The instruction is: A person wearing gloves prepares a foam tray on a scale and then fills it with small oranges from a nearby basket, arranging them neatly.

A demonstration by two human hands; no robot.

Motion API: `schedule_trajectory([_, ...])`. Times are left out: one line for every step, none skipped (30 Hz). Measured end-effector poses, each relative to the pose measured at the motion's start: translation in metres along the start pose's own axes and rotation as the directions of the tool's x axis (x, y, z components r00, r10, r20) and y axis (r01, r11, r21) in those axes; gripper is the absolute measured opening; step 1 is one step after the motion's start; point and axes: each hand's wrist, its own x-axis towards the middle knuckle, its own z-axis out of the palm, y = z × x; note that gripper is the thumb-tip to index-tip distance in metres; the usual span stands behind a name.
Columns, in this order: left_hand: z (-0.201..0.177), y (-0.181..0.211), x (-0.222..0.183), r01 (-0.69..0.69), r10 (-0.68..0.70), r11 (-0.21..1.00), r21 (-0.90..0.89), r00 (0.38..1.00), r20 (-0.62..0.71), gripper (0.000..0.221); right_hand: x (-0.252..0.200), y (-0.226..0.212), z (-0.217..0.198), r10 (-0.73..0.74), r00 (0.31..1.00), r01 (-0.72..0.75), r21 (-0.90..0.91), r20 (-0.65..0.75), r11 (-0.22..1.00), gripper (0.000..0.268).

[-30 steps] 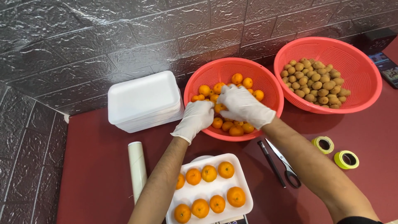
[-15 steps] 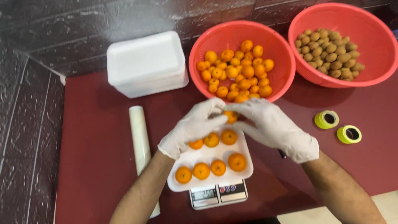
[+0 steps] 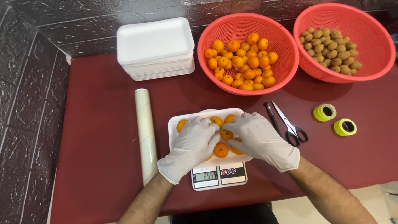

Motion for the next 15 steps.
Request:
schedule_trajectory([-0.004, 0.002, -0.003, 0.002, -0.002, 1.0, -0.017, 1.0, -0.014, 0.024, 0.0, 0.0, 0.004, 0.034, 0.999, -0.034, -0.007, 0.03, 0.999, 0.032])
schedule_trajectory([-0.007, 0.004, -0.005, 0.004, -0.005, 0.999, -0.034, 1.0, -0.029, 0.023, 0.001, 0.001, 0.009, 0.068, 0.996, -0.067, -0.014, 0.06, 0.998, 0.031])
schedule_trajectory([-0.011, 0.005, -0.007, 0.006, -0.007, 0.999, -0.034, 1.0, -0.029, 0.023, 0.001, 0.001, 0.012, 0.066, 0.996, -0.065, -0.014, 0.06, 0.998, 0.031])
schedule_trajectory([-0.014, 0.007, -0.009, -0.006, 0.004, 0.999, -0.043, 0.998, -0.059, 0.023, 0.002, 0.001, 0.016, 0.109, 0.991, -0.107, -0.03, 0.084, 0.994, 0.03])
schedule_trajectory([-0.017, 0.01, -0.011, -0.023, 0.018, 0.998, -0.053, 0.996, -0.089, 0.023, 0.001, 0.002, 0.02, 0.157, 0.982, -0.153, -0.047, 0.105, 0.987, 0.029])
schedule_trajectory([-0.015, 0.008, -0.012, -0.025, 0.02, 0.998, -0.053, 0.996, -0.087, 0.023, 0.002, -0.001, 0.019, 0.16, 0.982, -0.155, -0.046, 0.105, 0.987, 0.029])
schedule_trajectory([-0.014, 0.006, -0.013, -0.015, 0.007, 0.998, -0.062, 0.992, -0.125, 0.021, 0.004, -0.002, 0.018, 0.183, 0.972, -0.178, -0.046, 0.149, 0.983, 0.03])
schedule_trajectory([-0.012, 0.004, -0.014, -0.004, -0.007, 0.997, -0.073, 0.987, -0.162, 0.02, 0.006, -0.004, 0.017, 0.207, 0.959, -0.201, -0.047, 0.193, 0.978, 0.031])
schedule_trajectory([-0.013, 0.004, -0.014, -0.006, -0.007, 0.997, -0.074, 0.986, -0.165, 0.02, 0.007, -0.005, 0.018, 0.208, 0.959, -0.202, -0.05, 0.192, 0.978, 0.031])
schedule_trajectory([-0.015, 0.005, -0.015, 0.0, -0.015, 0.996, -0.086, 0.984, -0.178, 0.019, 0.009, -0.006, 0.019, 0.221, 0.953, -0.214, -0.057, 0.206, 0.975, 0.032])
schedule_trajectory([-0.017, 0.005, -0.016, 0.007, -0.025, 0.995, -0.097, 0.981, -0.19, 0.019, 0.011, -0.007, 0.021, 0.233, 0.947, -0.224, -0.065, 0.22, 0.973, 0.034])
schedule_trajectory([-0.019, 0.006, -0.016, 0.008, -0.026, 0.995, -0.098, 0.981, -0.192, 0.019, 0.011, -0.009, 0.018, 0.232, 0.948, -0.222, -0.067, 0.22, 0.973, 0.034])
schedule_trajectory([-0.02, 0.008, -0.016, 0.014, -0.033, 0.995, -0.101, 0.98, -0.197, 0.02, 0.012, -0.01, 0.016, 0.246, 0.939, -0.237, -0.067, 0.24, 0.969, 0.034])
schedule_trajectory([-0.022, 0.009, -0.015, 0.02, -0.04, 0.994, -0.103, 0.979, -0.202, 0.022, 0.012, -0.011, 0.014, 0.26, 0.93, -0.251, -0.067, 0.26, 0.966, 0.034])
schedule_trajectory([-0.02, 0.007, -0.015, 0.022, -0.043, 0.994, -0.104, 0.978, -0.203, 0.022, 0.012, -0.01, 0.013, 0.258, 0.93, -0.249, -0.068, 0.26, 0.966, 0.034])
